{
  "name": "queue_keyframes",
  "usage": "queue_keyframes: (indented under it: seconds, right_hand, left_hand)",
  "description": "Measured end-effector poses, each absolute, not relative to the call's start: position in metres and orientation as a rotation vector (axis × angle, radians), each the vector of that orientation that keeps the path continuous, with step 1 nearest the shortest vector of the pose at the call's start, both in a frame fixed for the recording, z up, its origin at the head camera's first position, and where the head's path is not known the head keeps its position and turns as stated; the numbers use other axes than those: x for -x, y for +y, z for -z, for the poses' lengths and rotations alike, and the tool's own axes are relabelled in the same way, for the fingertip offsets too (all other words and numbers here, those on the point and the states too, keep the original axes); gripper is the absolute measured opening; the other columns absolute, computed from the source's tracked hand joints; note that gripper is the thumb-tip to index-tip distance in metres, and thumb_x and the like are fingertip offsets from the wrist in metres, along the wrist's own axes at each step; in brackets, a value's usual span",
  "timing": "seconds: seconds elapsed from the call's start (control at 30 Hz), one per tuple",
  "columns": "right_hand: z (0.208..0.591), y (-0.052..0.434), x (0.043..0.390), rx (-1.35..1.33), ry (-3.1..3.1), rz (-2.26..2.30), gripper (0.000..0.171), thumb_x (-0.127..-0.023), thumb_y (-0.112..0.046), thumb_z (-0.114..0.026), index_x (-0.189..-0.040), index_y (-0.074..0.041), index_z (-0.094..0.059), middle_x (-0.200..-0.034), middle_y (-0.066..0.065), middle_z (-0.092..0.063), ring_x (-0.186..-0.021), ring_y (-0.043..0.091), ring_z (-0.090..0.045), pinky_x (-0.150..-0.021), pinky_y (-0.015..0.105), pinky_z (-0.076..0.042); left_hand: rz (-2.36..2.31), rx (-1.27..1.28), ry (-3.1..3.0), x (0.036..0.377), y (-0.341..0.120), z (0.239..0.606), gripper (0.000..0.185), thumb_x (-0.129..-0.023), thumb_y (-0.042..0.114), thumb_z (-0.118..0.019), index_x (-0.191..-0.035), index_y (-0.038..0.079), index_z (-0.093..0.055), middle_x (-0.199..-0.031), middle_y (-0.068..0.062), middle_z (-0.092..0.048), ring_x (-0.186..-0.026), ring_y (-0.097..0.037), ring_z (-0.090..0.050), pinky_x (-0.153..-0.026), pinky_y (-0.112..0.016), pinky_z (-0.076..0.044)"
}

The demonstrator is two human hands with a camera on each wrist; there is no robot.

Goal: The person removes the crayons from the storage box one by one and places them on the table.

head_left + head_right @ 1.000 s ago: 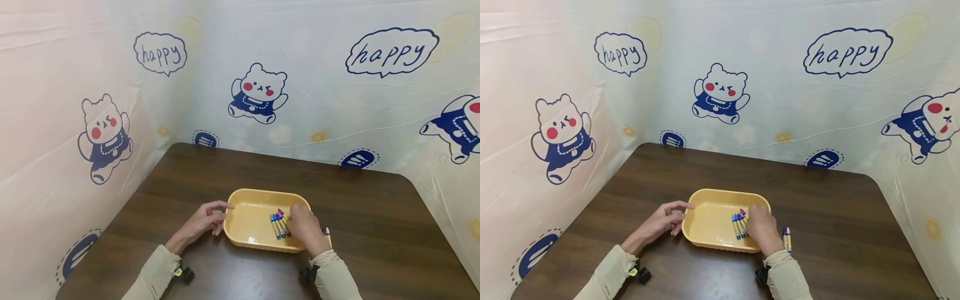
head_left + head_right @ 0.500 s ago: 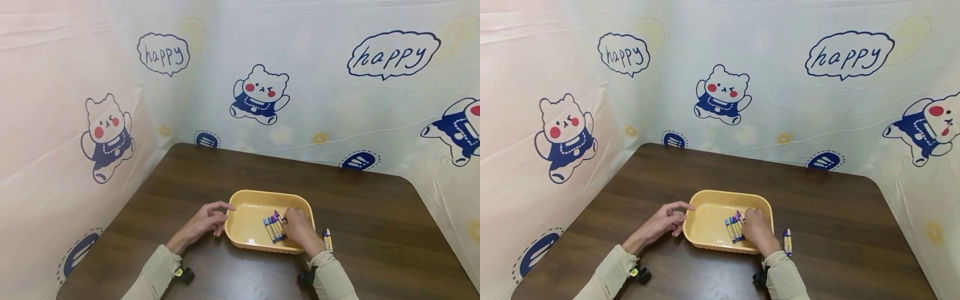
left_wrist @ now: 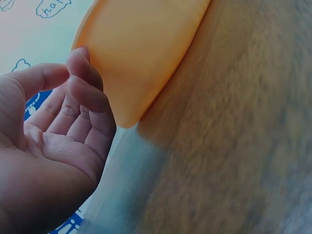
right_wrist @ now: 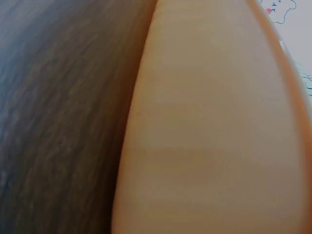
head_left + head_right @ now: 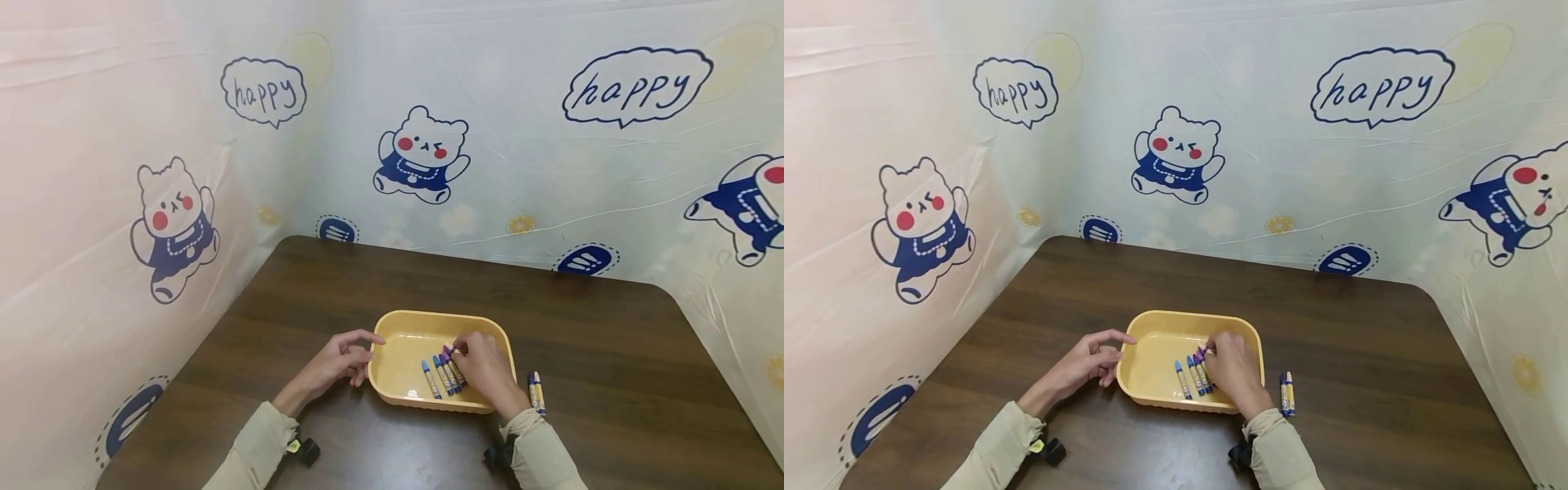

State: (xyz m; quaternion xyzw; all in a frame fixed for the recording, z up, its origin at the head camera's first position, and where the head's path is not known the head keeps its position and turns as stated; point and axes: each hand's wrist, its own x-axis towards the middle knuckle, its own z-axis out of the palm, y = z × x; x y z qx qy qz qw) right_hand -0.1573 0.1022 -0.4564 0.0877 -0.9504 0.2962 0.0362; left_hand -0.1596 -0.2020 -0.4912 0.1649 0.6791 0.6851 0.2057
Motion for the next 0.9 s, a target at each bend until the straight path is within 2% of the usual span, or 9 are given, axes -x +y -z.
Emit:
queue_keyframes:
  seconds: [0.33,0.6,0.9]
  right_hand:
    - [0.438,0.1,0.157,-0.244,-2.628,-1.133,0.011,-0.081,-0.005,-0.08,-0.089,-0.003,-0.074,-0.077,0.002,-0.066,-0.07,0.013,-0.059,-0.064,0.029,-0.051]
    - [0.421,0.103,0.149,-0.222,-2.522,-1.362,0.011,-0.083,-0.012,-0.082,-0.091,-0.008,-0.076,-0.08,0.002,-0.07,-0.073,0.015,-0.062,-0.065,0.025,-0.053]
    - [0.403,0.115,0.139,-0.225,-2.514,-1.611,0.018,-0.089,-0.017,-0.076,-0.106,-0.01,-0.077,-0.095,0.004,-0.073,-0.08,0.021,-0.063,-0.069,0.024,-0.056]
  left_hand:
    - [-1.912,-0.466,1.895,0.159,-0.202,0.491,0.036,-0.1,0.005,-0.056,-0.135,-0.004,-0.053,-0.07,-0.009,-0.063,-0.057,-0.018,-0.057,-0.053,-0.025,-0.052]
    - [-1.914,-0.471,1.891,0.157,-0.202,0.49,0.037,-0.099,0.003,-0.055,-0.135,-0.006,-0.051,-0.07,-0.008,-0.063,-0.057,-0.016,-0.057,-0.053,-0.024,-0.052]
    - [-1.917,-0.482,1.9,0.16,-0.202,0.493,0.036,-0.099,0.003,-0.056,-0.134,-0.006,-0.052,-0.069,-0.009,-0.063,-0.056,-0.017,-0.057,-0.052,-0.025,-0.051]
